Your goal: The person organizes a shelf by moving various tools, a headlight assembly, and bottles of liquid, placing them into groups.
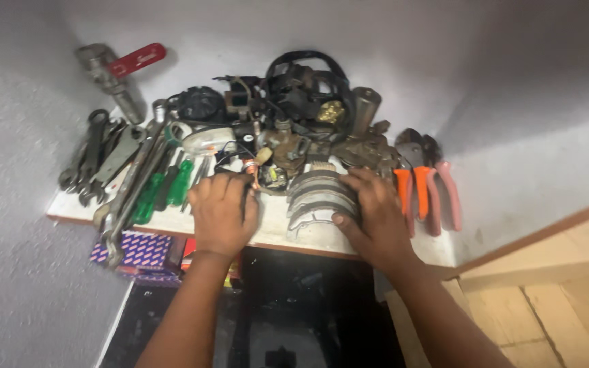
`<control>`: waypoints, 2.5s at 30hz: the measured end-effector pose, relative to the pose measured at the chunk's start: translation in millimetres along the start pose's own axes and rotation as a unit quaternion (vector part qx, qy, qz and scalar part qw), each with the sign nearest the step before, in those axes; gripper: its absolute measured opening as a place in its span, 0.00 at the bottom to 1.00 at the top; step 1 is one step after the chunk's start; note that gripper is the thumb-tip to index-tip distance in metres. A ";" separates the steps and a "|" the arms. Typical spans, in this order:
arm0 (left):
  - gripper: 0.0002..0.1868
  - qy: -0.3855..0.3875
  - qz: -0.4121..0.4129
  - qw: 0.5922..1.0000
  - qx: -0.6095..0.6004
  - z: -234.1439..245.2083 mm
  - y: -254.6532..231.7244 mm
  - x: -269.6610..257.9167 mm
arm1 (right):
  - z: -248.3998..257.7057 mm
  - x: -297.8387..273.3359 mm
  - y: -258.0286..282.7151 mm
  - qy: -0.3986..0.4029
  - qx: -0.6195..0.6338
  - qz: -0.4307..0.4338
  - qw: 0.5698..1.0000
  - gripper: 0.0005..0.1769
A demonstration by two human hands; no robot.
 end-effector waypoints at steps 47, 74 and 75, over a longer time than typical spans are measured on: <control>0.24 -0.032 0.115 0.992 0.041 137.9 116.9 -72.4 | -152.2 15.3 153.0 -0.094 -0.191 0.078 0.974 0.07; 0.30 0.099 0.104 0.990 0.017 78.0 215.2 -44.4 | -162.9 18.9 144.1 -0.042 -0.176 0.040 0.983 0.06; 0.30 0.105 0.111 0.988 0.017 75.1 220.0 -43.3 | -163.6 19.2 144.0 -0.040 -0.179 0.040 0.982 0.06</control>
Point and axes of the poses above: each hand's wrist, its own x-axis towards the middle knuckle, its own z-axis out of the back of the hand, y = z × x, the point moved 8 cm from there along x, towards the middle knuckle, and after that the axes turned 13 degrees about -z, right-handed, at the moved point
